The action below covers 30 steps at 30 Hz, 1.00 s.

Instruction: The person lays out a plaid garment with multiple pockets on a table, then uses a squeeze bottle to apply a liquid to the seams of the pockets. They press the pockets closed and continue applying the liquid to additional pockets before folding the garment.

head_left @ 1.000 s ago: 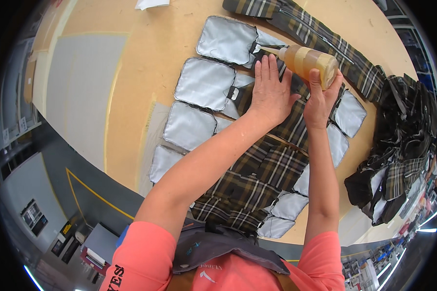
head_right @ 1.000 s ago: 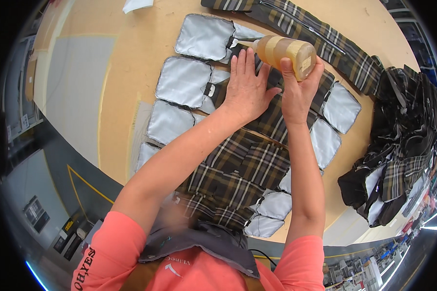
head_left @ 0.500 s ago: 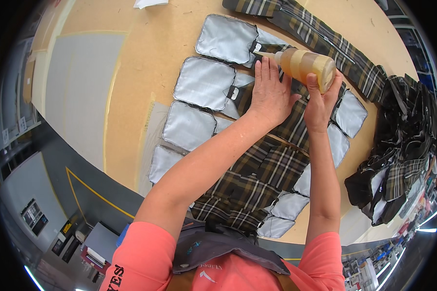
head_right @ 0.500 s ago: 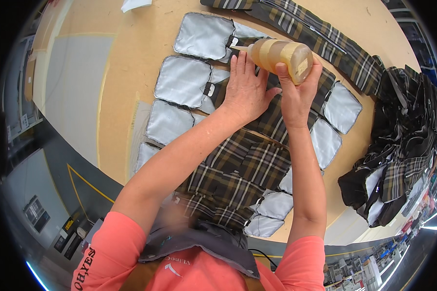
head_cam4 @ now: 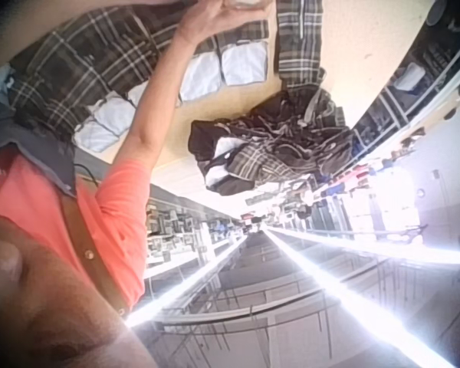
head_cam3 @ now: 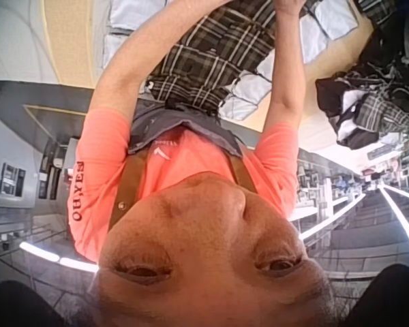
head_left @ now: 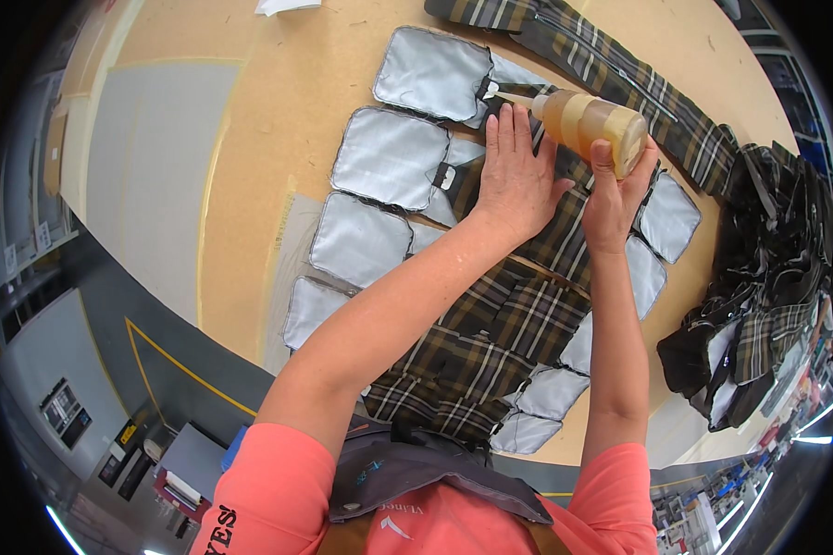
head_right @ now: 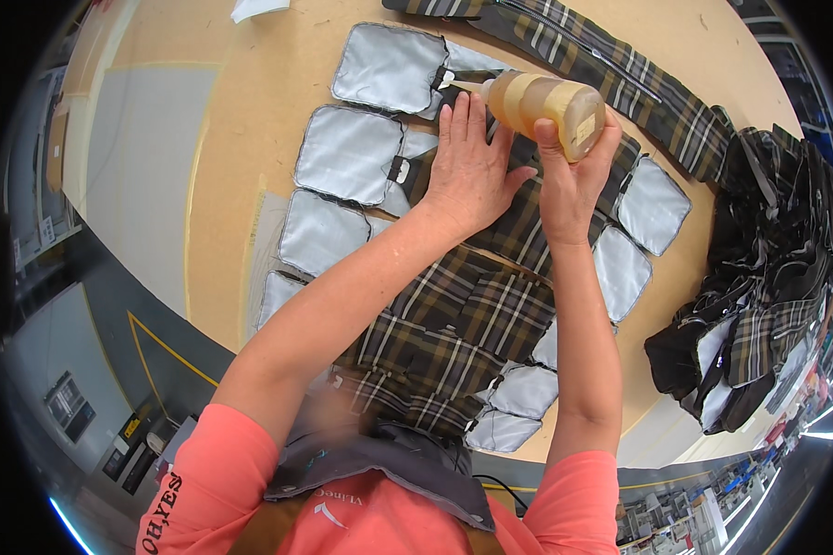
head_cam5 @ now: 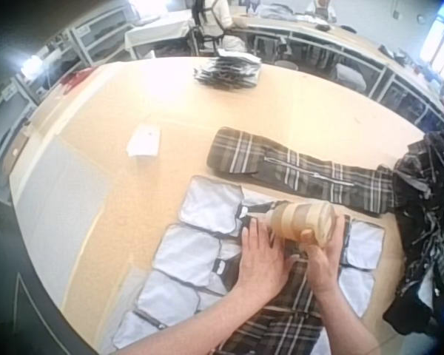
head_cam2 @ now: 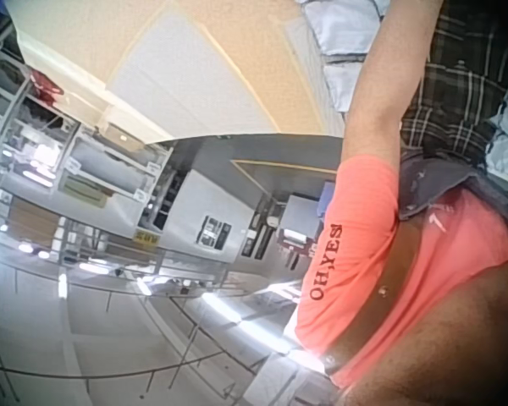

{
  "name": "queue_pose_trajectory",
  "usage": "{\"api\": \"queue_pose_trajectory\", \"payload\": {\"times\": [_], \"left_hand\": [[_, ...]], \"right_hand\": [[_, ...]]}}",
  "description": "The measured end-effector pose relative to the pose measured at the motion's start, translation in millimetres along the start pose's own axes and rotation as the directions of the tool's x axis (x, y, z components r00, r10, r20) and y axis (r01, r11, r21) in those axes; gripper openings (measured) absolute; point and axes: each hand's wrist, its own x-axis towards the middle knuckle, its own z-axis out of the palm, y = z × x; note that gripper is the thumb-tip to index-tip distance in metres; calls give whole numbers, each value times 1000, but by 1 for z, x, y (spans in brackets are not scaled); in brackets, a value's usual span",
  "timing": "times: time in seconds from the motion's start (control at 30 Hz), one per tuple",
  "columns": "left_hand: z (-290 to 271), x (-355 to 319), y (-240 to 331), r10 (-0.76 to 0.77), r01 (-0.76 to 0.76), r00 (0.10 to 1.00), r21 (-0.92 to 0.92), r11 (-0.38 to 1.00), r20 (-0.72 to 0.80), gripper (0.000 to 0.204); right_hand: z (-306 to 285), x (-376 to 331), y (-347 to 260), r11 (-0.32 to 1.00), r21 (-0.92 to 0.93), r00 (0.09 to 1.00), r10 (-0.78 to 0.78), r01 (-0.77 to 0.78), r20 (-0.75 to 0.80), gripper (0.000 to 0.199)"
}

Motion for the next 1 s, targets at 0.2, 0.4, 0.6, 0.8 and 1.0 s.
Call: {"api": "queue_pose_trajectory", "payload": {"times": [0.2,0.4,0.6,0.8,1.0], "left_hand": [[-6,3,2,-7,8,1000,-59,998,26,69],[-7,9,9,65,-73,994,-89,993,-91,71],[-14,82,1,83,-92,966,-23,996,-243,68],[-28,123,-14,-375,202,925,-753,626,-64,44],[-57,146,-64,-322,-68,863,-720,691,-390,38]], "right_hand": [[0,3,-4,901,370,974,210,-226,83,53],[-35,49,-20,19,945,926,208,-326,315,59],[-64,73,-31,419,903,963,270,-98,-21,64],[-80,66,-24,490,870,951,290,-50,-109,62],[-93,56,-27,352,931,966,259,-94,-1,61]]}}
